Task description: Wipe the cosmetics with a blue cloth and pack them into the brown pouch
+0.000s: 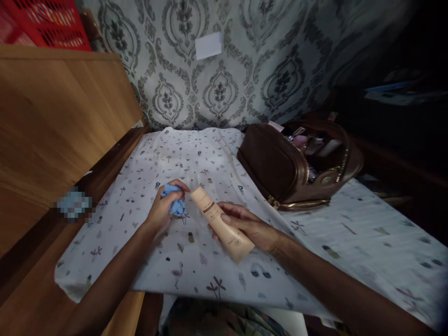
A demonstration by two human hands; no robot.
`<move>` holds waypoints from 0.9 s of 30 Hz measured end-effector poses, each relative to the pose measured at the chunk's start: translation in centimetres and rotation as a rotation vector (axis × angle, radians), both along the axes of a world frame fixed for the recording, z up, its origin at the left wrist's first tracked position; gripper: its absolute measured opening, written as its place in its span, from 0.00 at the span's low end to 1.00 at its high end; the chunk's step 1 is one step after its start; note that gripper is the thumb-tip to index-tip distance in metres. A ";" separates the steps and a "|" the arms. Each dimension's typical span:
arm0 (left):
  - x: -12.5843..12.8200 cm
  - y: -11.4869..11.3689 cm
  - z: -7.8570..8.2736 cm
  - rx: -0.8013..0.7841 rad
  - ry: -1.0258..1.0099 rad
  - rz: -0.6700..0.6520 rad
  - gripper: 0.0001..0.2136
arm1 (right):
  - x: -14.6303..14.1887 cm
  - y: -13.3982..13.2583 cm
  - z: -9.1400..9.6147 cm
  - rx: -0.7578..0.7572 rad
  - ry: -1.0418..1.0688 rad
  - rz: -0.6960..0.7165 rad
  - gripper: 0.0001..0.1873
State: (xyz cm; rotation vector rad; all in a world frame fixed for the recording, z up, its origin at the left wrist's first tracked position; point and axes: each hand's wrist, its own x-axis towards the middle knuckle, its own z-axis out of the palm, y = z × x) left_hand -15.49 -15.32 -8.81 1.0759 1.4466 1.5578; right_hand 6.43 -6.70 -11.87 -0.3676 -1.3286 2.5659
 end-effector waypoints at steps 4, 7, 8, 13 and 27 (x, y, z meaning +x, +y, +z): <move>-0.4 -0.2 -0.1 -0.005 0.180 -0.095 0.20 | -0.1 0.0 0.1 0.111 -0.037 -0.037 0.25; -0.1 -0.2 0.0 -0.068 0.300 -0.149 0.21 | -0.1 0.0 0.1 0.149 -0.054 -0.049 0.23; -0.1 -0.2 0.0 -0.098 0.309 -0.157 0.20 | -0.1 0.1 0.1 0.153 -0.053 -0.049 0.23; -0.3 -0.3 0.2 -0.108 0.226 -0.271 0.20 | 0.3 0.4 0.3 0.088 -0.042 0.024 0.26; 0.2 0.0 -0.5 -0.069 0.070 -0.200 0.23 | 0.4 0.3 0.1 -0.036 0.026 0.131 0.23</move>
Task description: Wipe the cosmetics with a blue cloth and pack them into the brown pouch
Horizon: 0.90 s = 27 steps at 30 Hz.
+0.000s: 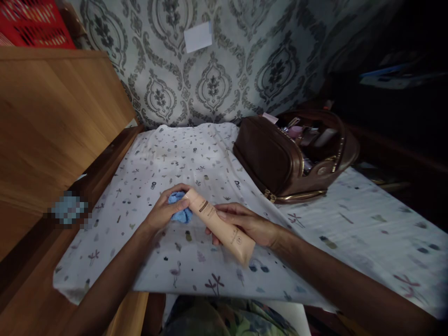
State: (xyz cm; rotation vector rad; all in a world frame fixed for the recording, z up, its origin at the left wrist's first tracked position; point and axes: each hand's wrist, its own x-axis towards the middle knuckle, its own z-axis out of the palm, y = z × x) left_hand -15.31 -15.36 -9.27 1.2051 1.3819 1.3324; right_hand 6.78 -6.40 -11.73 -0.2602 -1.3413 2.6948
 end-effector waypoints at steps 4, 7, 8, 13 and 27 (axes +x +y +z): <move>-0.2 0.0 -0.4 0.013 -0.050 -0.019 0.27 | -0.1 -0.1 -0.1 -0.041 0.049 0.057 0.22; -0.2 0.2 -0.8 0.039 -0.072 -0.028 0.28 | -0.1 -0.3 -0.1 -0.034 0.023 0.025 0.23; -0.2 0.2 -0.9 0.044 -0.085 -0.029 0.28 | 0.0 -0.4 -0.1 -0.029 0.007 0.011 0.23; -0.2 0.3 -0.9 0.028 -0.090 -0.056 0.26 | 0.0 -0.5 -0.4 -0.046 0.004 0.036 0.24; 4.3 0.5 -1.5 0.107 -0.372 0.313 0.27 | -1.5 -0.9 -1.5 0.033 0.023 -0.242 0.25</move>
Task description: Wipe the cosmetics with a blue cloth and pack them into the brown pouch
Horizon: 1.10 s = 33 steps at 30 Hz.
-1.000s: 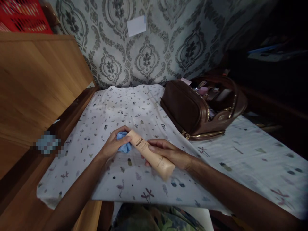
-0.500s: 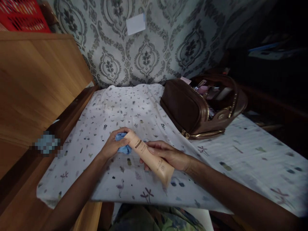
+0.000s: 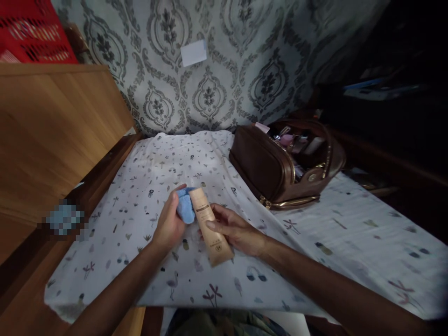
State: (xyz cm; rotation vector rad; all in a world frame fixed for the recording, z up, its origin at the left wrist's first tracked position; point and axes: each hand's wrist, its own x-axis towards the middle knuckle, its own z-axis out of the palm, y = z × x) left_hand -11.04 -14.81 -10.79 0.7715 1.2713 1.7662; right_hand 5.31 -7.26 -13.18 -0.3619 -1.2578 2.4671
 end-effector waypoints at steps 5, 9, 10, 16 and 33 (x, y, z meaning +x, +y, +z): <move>1.0 -1.0 0.3 -0.055 0.351 -0.216 0.25 | 0.0 0.1 -0.3 0.075 -0.007 -0.128 0.24; 1.0 -1.6 1.0 -0.025 0.646 -0.300 0.24 | 0.1 0.4 0.0 0.088 -0.020 -0.229 0.25; 0.9 -1.8 1.1 -0.042 0.670 -0.313 0.24 | 0.1 0.4 0.1 0.096 -0.021 -0.258 0.25; 1.6 -1.9 0.5 -0.135 0.436 -0.333 0.30 | 0.0 0.3 0.8 0.183 -0.002 -0.420 0.23; -3.5 -2.2 2.4 -0.350 0.499 -0.657 0.19 | 2.3 3.3 2.2 0.683 -0.134 -0.570 0.19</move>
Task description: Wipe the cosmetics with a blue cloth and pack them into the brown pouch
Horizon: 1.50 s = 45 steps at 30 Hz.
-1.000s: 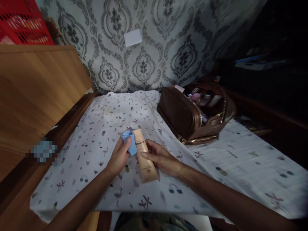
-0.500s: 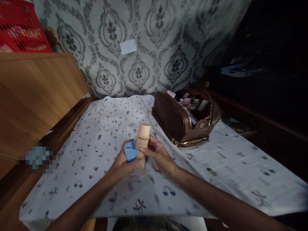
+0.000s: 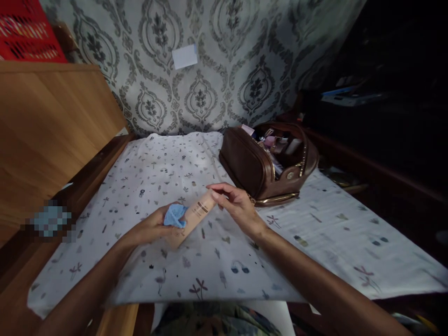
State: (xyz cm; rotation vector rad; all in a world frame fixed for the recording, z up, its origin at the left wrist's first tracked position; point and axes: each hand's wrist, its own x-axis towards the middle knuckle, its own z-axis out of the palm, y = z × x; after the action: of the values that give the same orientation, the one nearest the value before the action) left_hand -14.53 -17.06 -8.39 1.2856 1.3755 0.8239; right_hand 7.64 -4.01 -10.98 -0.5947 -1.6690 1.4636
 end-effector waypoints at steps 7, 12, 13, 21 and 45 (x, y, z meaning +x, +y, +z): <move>-2.2 0.5 0.0 0.064 0.145 -0.116 0.17 | -0.5 -0.2 -0.5 -0.062 -0.004 0.043 0.20; -0.8 0.6 1.3 0.255 0.383 0.020 0.25 | -1.0 -0.3 -1.1 -0.155 0.010 0.066 0.22; 0.2 0.5 1.5 0.311 0.445 0.066 0.28 | -1.0 -0.4 -1.0 -0.161 0.008 0.073 0.22; 7.0 1.4 0.1 0.658 0.846 0.053 0.22 | -0.5 -0.8 -0.2 -0.176 0.031 0.193 0.19; -4.3 -2.9 -0.6 -0.070 0.165 0.016 0.18 | -0.2 -0.3 -0.1 -0.113 -0.018 0.294 0.21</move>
State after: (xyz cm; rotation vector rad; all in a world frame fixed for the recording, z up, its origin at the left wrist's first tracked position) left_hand -18.83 -19.94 -8.94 1.3134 1.5335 0.6866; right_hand 7.44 -4.30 -11.05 -0.4365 -1.7518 1.7759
